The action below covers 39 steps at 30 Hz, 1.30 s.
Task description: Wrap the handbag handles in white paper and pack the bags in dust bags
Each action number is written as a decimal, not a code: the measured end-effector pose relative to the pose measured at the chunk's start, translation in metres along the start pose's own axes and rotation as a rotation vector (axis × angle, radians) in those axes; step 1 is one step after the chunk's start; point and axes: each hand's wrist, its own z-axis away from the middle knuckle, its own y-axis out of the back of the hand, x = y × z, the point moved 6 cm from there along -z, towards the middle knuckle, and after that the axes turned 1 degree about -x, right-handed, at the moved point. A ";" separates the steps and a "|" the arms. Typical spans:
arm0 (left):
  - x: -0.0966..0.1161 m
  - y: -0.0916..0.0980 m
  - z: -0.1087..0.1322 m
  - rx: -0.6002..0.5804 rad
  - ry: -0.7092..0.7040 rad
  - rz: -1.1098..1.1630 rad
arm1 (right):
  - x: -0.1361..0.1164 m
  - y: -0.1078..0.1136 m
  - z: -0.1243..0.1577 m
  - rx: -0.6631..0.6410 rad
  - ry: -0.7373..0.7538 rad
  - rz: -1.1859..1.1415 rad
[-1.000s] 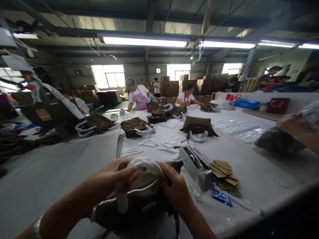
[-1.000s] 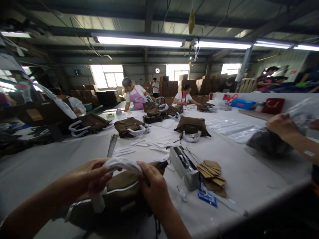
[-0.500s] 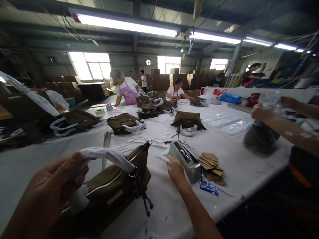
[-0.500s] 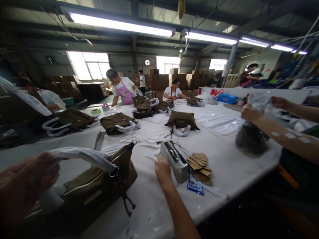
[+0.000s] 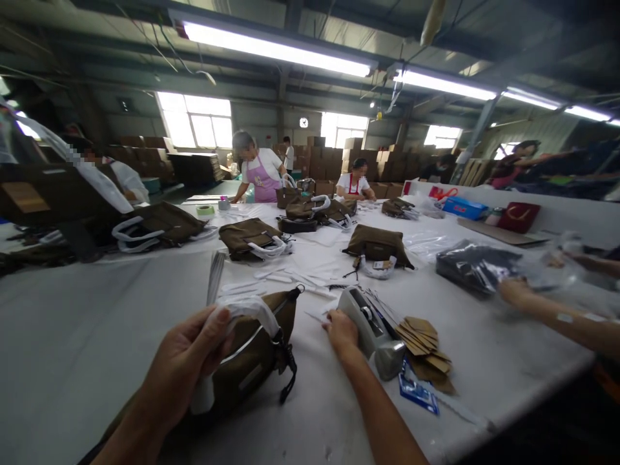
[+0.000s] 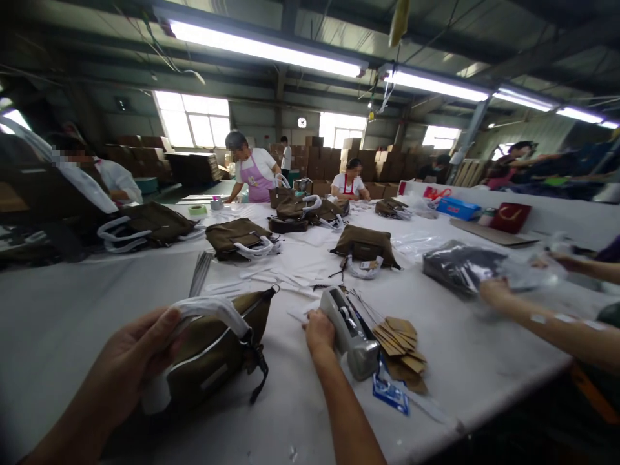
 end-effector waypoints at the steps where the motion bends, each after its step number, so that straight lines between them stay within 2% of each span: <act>1: 0.000 0.000 0.001 -0.017 -0.015 -0.004 | -0.001 0.002 0.001 0.009 0.001 -0.013; 7: 0.002 -0.003 0.002 -0.101 -0.044 -0.020 | -0.005 0.012 0.012 0.028 0.018 -0.196; 12: 0.005 -0.004 0.003 -0.119 -0.067 -0.025 | -0.013 0.016 0.012 0.035 0.042 -0.586; 15: 0.006 -0.004 0.002 -0.136 -0.078 -0.015 | -0.026 0.036 0.024 0.122 0.046 -0.858; 18: 0.008 -0.001 -0.001 -0.151 -0.091 0.005 | -0.046 0.063 0.057 0.166 0.099 -1.052; 20: 0.011 0.001 -0.003 -0.151 -0.089 0.021 | -0.067 0.073 0.087 0.037 0.171 -1.138; 22: 0.014 0.002 -0.003 -0.148 -0.085 0.014 | -0.095 0.067 0.118 -0.297 0.244 -1.196; 24: 0.017 0.000 0.000 -0.151 -0.087 -0.026 | -0.116 0.055 0.143 -0.564 0.224 -1.224; 26: 0.021 -0.005 0.007 -0.177 -0.088 -0.089 | -0.131 0.044 0.156 -0.683 0.177 -1.242; 28: 0.023 -0.011 0.015 -0.212 -0.108 -0.194 | -0.145 0.043 0.157 -0.673 0.192 -1.276; 30: 0.027 -0.011 0.022 -0.186 -0.182 -0.327 | -0.157 0.050 0.153 -0.565 0.243 -1.334; 33: 0.032 0.006 0.027 0.015 -0.280 -0.426 | -0.168 0.062 0.147 -0.436 0.262 -1.391; 35: 0.027 0.017 0.026 0.105 -0.225 -0.394 | -0.175 0.066 0.147 -0.432 0.270 -1.369; 36: 0.024 0.019 0.024 0.097 -0.179 -0.361 | -0.177 0.068 0.148 -0.440 0.283 -1.345; 39: 0.021 0.011 0.019 -0.052 -0.113 -0.217 | -0.178 0.081 0.153 -0.484 0.343 -1.222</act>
